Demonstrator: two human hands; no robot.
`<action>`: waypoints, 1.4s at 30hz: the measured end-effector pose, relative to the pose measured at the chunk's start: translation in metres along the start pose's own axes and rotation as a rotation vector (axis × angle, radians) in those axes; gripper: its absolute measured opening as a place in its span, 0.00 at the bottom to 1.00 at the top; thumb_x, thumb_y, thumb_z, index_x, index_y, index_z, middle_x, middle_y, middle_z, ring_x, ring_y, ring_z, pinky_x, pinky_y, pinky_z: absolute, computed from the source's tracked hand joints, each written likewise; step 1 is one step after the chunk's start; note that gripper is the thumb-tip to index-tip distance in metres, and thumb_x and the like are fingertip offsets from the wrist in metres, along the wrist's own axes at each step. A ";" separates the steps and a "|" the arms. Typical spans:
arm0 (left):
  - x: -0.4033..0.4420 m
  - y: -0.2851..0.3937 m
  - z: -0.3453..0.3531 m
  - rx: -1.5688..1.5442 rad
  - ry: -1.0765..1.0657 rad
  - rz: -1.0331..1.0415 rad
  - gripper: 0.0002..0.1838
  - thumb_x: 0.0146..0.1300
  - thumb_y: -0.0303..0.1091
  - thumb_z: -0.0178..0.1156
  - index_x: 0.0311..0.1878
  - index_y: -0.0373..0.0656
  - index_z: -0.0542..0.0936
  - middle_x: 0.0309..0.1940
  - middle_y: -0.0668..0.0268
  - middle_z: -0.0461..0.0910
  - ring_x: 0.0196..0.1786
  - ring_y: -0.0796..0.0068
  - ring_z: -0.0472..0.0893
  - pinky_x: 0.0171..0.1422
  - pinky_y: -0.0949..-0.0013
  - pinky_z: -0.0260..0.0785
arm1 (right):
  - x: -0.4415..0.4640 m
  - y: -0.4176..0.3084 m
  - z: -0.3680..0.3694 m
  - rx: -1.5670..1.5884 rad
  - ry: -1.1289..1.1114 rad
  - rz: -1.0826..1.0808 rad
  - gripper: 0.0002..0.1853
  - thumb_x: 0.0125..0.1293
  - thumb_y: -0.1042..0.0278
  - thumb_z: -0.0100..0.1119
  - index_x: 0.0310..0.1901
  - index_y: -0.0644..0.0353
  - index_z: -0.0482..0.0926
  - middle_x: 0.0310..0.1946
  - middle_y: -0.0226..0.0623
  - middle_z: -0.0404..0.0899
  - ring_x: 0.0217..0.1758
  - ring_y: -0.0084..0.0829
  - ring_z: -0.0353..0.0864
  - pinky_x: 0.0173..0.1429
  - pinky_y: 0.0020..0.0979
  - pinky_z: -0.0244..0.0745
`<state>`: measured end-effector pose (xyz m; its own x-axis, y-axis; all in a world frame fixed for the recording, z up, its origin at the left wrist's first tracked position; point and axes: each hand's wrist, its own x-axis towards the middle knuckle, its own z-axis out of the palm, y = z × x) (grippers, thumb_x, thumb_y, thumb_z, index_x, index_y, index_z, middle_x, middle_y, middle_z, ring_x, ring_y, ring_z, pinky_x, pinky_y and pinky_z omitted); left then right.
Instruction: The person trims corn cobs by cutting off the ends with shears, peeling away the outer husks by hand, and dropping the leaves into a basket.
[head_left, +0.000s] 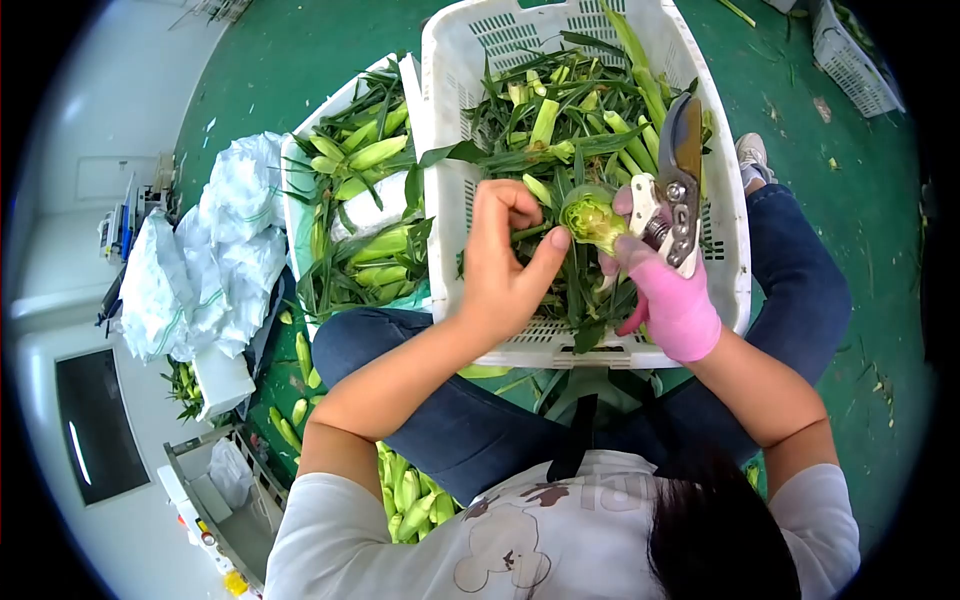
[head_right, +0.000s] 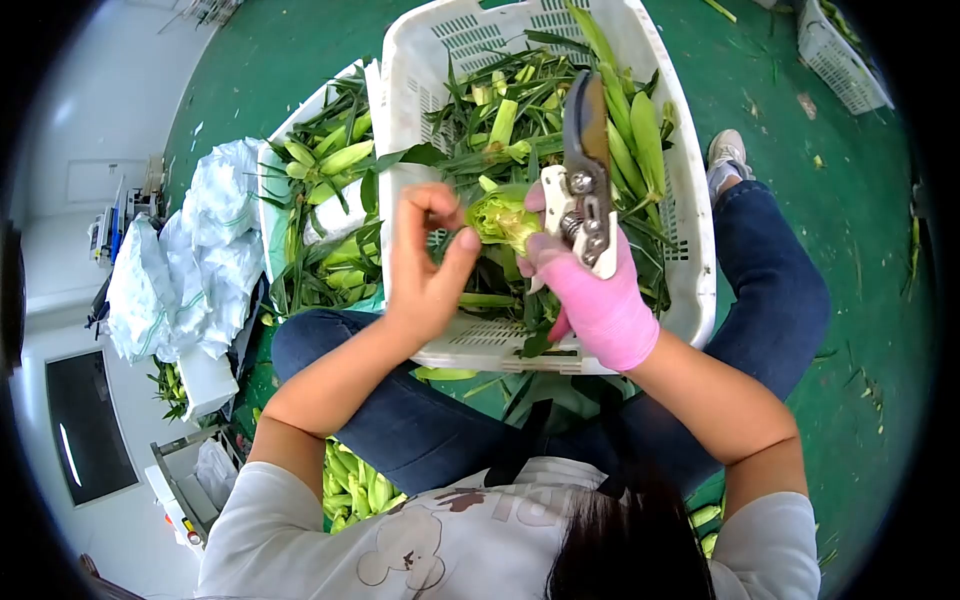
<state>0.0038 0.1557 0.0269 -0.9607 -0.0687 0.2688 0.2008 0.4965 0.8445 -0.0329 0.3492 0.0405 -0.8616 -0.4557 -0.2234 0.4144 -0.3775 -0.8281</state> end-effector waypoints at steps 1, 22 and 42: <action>0.004 0.010 -0.011 0.105 -0.045 0.017 0.18 0.64 0.41 0.68 0.40 0.39 0.71 0.36 0.61 0.73 0.40 0.65 0.77 0.43 0.66 0.70 | -0.001 0.001 0.002 -0.060 0.033 -0.019 0.20 0.64 0.78 0.56 0.58 0.60 0.71 0.41 0.31 0.75 0.42 0.22 0.75 0.47 0.28 0.74; -0.052 -0.011 -0.023 -1.217 -0.563 -1.086 0.44 0.64 0.72 0.54 0.66 0.40 0.73 0.58 0.53 0.81 0.55 0.57 0.84 0.59 0.54 0.76 | 0.001 0.006 0.013 -1.060 -0.731 -0.341 0.22 0.49 0.72 0.66 0.49 0.60 0.76 0.36 0.44 0.80 0.36 0.46 0.83 0.42 0.39 0.77; -0.753 -0.118 -0.409 -0.383 2.087 -0.636 0.17 0.64 0.31 0.64 0.56 0.46 0.81 0.48 0.59 0.85 0.41 0.64 0.84 0.41 0.63 0.77 | 0.036 0.088 -0.061 -0.141 -0.167 0.405 0.30 0.65 0.58 0.62 0.65 0.62 0.69 0.42 0.32 0.74 0.45 0.29 0.73 0.51 0.33 0.71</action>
<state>0.7815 -0.2053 -0.0858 0.5618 -0.7884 -0.2505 0.3041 -0.0848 0.9489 -0.0453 0.3490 -0.0718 -0.5743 -0.6720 -0.4675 0.6544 -0.0338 -0.7554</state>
